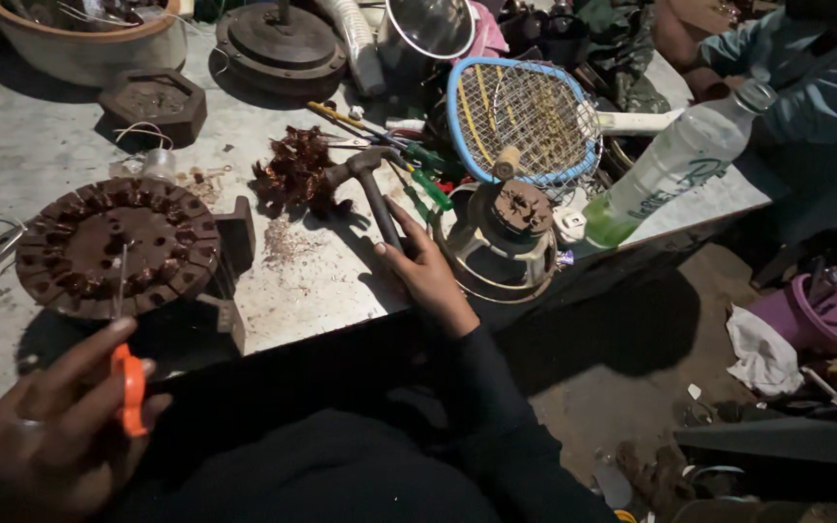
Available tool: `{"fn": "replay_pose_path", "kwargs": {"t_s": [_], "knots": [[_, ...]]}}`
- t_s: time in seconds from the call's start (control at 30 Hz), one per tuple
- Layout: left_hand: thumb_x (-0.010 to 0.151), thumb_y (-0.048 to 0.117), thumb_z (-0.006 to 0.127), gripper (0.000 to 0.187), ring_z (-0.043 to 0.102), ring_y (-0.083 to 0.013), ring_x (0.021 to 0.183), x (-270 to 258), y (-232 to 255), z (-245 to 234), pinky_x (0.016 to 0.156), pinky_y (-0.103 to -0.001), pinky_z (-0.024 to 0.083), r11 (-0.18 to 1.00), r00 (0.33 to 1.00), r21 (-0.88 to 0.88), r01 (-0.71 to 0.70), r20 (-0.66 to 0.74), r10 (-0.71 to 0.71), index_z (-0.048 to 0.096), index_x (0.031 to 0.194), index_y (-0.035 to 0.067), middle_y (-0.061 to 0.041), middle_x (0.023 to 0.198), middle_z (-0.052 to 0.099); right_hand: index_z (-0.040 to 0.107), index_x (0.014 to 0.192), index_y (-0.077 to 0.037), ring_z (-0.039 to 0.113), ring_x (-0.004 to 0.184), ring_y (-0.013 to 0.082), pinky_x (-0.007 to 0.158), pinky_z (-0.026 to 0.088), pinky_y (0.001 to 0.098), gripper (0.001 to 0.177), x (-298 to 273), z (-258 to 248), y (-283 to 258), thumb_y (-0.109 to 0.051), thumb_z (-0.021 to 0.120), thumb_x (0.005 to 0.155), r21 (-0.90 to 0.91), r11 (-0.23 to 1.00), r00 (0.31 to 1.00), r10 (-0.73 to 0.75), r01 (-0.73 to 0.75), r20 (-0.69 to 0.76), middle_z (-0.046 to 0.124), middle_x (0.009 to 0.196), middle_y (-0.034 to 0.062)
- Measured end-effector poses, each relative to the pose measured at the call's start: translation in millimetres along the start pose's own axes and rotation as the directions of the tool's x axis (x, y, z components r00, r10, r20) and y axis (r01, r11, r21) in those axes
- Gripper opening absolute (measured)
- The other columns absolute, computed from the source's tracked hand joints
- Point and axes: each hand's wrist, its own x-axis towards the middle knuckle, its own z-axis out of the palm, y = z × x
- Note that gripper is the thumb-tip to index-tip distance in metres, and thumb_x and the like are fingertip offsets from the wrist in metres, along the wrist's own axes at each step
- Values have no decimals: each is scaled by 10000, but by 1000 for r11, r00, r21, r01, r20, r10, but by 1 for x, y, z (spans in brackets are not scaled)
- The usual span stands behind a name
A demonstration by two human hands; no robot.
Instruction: The person uses a hammer and a screwdriver to work on a circular electrical component, likely a motor stator, on a cluttered workbench. They repeatedly strike the component and use the screwdriver to pry or adjust parts while another person sits nearby.
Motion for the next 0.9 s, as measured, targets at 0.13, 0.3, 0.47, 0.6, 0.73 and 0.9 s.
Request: {"fn": "replay_pose_path", "kwargs": {"t_s": [0.13,0.3,0.47,0.6,0.73,0.9], "knots": [[654,335,852,532,753,-229,755,-13,-42,6,670,-345,622,1000,978,13,8,209,-11,644,1108,150,-203,1451,624,409,1667,-134,441,960,200,811,373,352,716,-2,-2,-1,-98,709,1017,-37,998,998,-59,59,-7,499,1165,170],[858,197,683,372,754,-267,866,-54,-70,28,733,-370,632,886,937,-306,349,146,-319,643,1202,60,-211,1359,664,415,1550,-64,506,1218,143,1004,419,304,609,1,-3,0,-88,694,1009,-145,875,886,-461,462,46,554,1373,113],[956,71,573,419,737,-286,1005,-92,-93,56,851,-403,639,756,889,-476,449,156,-429,586,1371,10,-227,1330,663,413,1611,-142,503,828,90,715,447,251,708,1,-2,1,-162,716,972,16,998,998,-59,58,19,605,1038,66],[934,89,592,434,707,-301,1066,-113,-116,67,900,-427,609,791,912,-458,406,146,-384,574,1363,23,-223,1353,643,422,1617,-159,447,732,79,621,391,239,708,-2,-4,-3,-164,716,973,-6,999,999,-43,43,20,563,911,38],[913,107,611,451,677,-315,1128,-121,-126,73,948,-452,580,828,926,-415,377,145,-349,562,1355,36,-218,1376,622,420,1588,-141,476,774,55,657,436,226,663,-3,-2,-9,-171,711,992,-9,990,990,-140,140,34,590,1047,-40],[886,129,634,475,639,-332,1204,-119,-128,73,1008,-483,543,864,950,-396,312,124,-286,548,1346,52,-213,1405,596,409,1606,-165,420,687,56,582,364,234,698,-6,-1,-17,-170,708,975,15,998,998,-54,53,34,519,834,-37]]}}
